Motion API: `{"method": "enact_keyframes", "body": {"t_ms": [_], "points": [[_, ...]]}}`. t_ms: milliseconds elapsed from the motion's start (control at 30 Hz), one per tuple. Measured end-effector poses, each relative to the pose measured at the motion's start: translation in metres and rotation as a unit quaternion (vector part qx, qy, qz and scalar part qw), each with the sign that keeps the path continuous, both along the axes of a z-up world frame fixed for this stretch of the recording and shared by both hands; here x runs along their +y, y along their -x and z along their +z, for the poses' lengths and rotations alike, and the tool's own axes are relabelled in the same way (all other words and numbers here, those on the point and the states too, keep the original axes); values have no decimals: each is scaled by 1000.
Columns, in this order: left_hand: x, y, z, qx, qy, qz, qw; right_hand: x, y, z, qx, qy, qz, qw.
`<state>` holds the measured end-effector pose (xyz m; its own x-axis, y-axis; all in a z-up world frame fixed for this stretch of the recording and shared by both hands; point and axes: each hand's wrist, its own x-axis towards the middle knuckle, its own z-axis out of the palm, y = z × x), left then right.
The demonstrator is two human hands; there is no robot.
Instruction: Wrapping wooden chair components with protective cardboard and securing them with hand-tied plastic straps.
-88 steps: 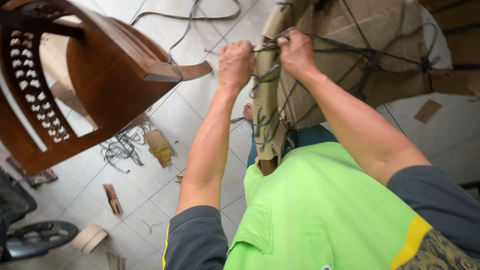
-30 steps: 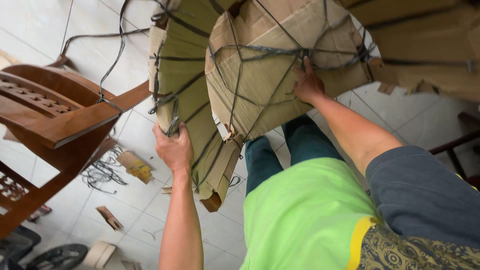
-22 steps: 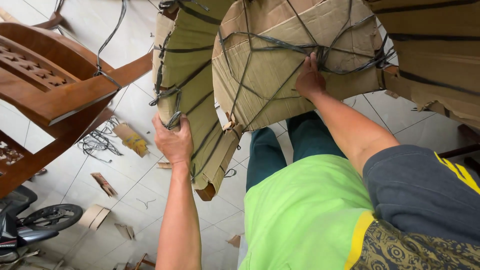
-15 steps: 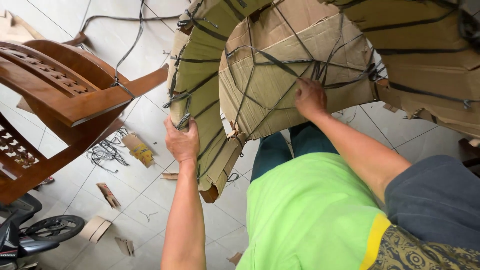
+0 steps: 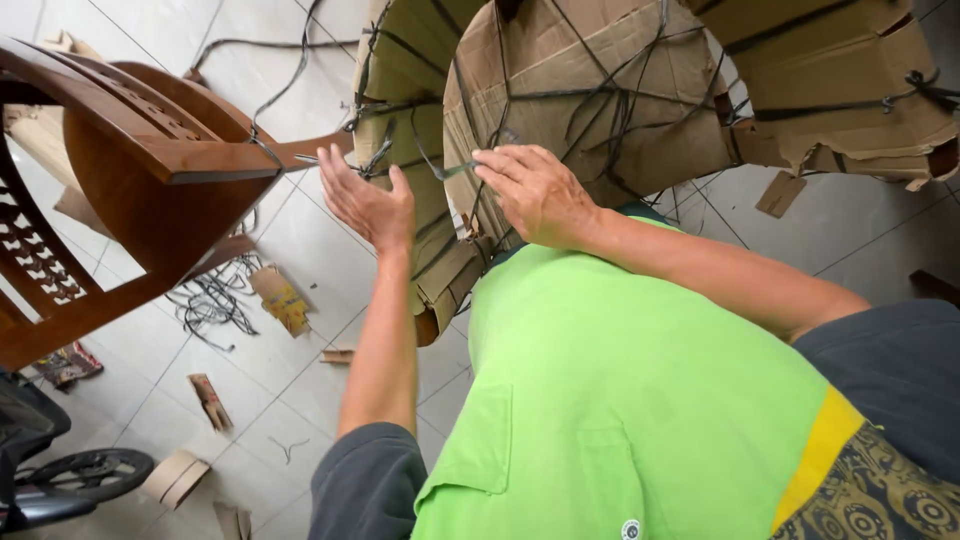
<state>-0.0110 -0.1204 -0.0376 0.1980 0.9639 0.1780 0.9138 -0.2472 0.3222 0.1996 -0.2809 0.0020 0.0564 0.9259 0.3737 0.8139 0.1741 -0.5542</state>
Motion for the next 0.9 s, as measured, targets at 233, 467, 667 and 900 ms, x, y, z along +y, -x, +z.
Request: {"method": "enact_keyframes", "body": {"t_ms": [233, 467, 667, 900], "points": [[-96, -45, 42, -431, 200, -23, 879, -10, 2, -1, 338, 82, 9, 937], [-82, -105, 47, -416, 570, -176, 687, 14, -54, 34, 760, 191, -149, 603], [-36, -115, 43, -677, 561, 81, 469, 8, -48, 55, 636, 384, -54, 667], [1, -102, 34, -738, 502, 132, 430, -17, -54, 40, 747, 384, 74, 537]]}}
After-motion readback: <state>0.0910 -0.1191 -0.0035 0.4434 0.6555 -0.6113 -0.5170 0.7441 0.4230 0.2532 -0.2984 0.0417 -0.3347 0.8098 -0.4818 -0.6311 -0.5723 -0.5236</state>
